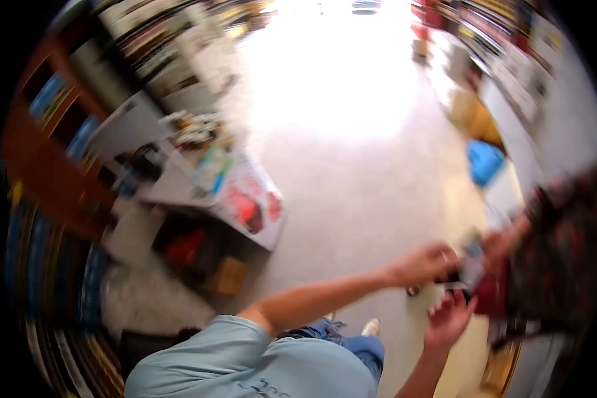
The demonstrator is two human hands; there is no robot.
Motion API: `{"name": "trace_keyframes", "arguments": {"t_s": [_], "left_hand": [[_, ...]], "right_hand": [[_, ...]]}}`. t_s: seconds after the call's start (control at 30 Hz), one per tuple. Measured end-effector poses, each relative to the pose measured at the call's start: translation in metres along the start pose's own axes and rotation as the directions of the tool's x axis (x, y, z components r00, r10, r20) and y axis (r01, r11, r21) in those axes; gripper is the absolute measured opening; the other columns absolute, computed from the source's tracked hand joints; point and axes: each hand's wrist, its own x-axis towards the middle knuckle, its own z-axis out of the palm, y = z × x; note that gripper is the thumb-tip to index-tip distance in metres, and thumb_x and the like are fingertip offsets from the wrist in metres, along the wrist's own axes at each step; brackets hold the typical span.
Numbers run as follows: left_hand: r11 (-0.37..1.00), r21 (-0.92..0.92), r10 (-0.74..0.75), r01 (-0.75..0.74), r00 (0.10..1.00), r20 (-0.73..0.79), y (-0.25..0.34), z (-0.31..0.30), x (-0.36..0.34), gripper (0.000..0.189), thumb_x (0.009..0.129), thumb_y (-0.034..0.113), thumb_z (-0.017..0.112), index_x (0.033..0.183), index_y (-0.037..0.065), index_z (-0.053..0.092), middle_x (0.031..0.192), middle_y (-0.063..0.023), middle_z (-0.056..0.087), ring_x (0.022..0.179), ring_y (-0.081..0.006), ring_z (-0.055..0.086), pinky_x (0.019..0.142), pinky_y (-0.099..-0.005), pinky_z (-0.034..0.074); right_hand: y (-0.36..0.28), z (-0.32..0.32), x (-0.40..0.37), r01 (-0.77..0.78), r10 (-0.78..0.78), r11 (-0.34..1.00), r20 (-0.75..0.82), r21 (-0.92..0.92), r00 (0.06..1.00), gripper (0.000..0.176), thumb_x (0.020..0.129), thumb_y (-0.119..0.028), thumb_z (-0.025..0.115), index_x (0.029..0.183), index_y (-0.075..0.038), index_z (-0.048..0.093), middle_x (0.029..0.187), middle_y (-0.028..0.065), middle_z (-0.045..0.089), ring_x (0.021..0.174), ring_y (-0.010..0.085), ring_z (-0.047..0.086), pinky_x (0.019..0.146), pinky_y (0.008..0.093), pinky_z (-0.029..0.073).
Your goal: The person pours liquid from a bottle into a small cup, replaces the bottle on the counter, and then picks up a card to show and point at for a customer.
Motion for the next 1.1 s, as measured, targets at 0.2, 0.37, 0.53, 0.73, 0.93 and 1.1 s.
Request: {"name": "trace_keyframes", "arguments": {"t_s": [0.2, 0.37, 0.53, 0.73, 0.93, 1.1], "left_hand": [[0.97, -0.23, -0.161, 0.084, 0.926, -0.341, -0.15, -0.075, -0.094, 0.053, 0.094, 0.038, 0.06, 0.128, 0.001, 0.047, 0.095, -0.0077, 0.064, 0.086, -0.0128, 0.061, 0.069, -0.0282, 0.051], [0.984, -0.024, -0.054, 0.179, 0.165, -0.985, -0.235, -0.287, -0.264, 0.016, 0.091, 0.021, 0.06, 0.087, 0.006, 0.066, 0.065, -0.0021, 0.064, 0.061, -0.0123, 0.061, 0.057, -0.0293, 0.051], [0.856, 0.083, 0.275, 0.51, -0.313, -0.909, -0.255, -0.55, -0.393, 0.025, 0.083, 0.03, 0.065, 0.088, 0.006, 0.071, 0.077, -0.0165, 0.069, 0.073, -0.0314, 0.067, 0.071, -0.0418, 0.053], [0.481, 0.016, 0.128, 0.876, -0.052, -0.99, -0.168, -0.651, -0.417, 0.052, 0.074, 0.042, 0.074, 0.111, 0.006, 0.066, 0.116, -0.0191, 0.063, 0.109, -0.0309, 0.06, 0.092, -0.0403, 0.048], [0.595, 0.07, -0.115, 0.8, 0.172, -0.978, -0.168, -0.709, -0.436, 0.063, 0.069, 0.045, 0.079, 0.111, 0.001, 0.065, 0.108, -0.0184, 0.066, 0.1, -0.0281, 0.063, 0.087, -0.0376, 0.049], [0.88, -0.039, -0.182, 0.472, 0.261, -0.948, -0.164, -0.702, -0.464, 0.04, 0.087, 0.038, 0.064, 0.086, -0.001, 0.067, 0.074, -0.0091, 0.064, 0.067, -0.02, 0.058, 0.064, -0.033, 0.046]], "right_hand": [[0.053, -0.042, 0.033, -0.196, 0.169, 0.973, -0.199, -0.122, 0.965, 0.041, 0.096, -0.053, 0.047, 0.091, -0.014, 0.059, 0.068, -0.0027, 0.052, 0.057, 0.0116, 0.047, 0.05, 0.0265, 0.04], [0.09, -0.041, 0.037, -0.35, 0.304, 0.895, -0.197, -0.275, 0.932, 0.033, 0.098, -0.047, 0.044, 0.087, -0.018, 0.057, 0.065, -0.0037, 0.051, 0.056, 0.0127, 0.048, 0.049, 0.029, 0.04], [0.172, 0.001, 0.029, -0.463, 0.376, 0.798, -0.282, -0.386, 0.883, 0.03, 0.096, -0.046, 0.049, 0.087, -0.018, 0.057, 0.066, -0.0033, 0.054, 0.057, 0.013, 0.05, 0.052, 0.028, 0.041], [0.251, 0.082, -0.009, -0.56, 0.503, 0.706, -0.25, -0.433, 0.828, 0.029, 0.098, -0.039, 0.049, 0.095, -0.012, 0.057, 0.071, 0.0036, 0.06, 0.061, 0.0184, 0.057, 0.054, 0.0314, 0.045], [0.263, 0.12, -0.019, -0.498, 0.421, 0.711, -0.267, -0.496, 0.867, 0.028, 0.098, -0.036, 0.05, 0.096, -0.009, 0.056, 0.072, 0.005, 0.06, 0.061, 0.019, 0.058, 0.055, 0.0314, 0.048], [0.273, 0.131, -0.015, -0.491, 0.425, 0.709, -0.25, -0.505, 0.87, 0.026, 0.098, -0.035, 0.05, 0.096, -0.01, 0.055, 0.072, 0.0047, 0.06, 0.061, 0.0184, 0.058, 0.055, 0.0311, 0.048]]}}
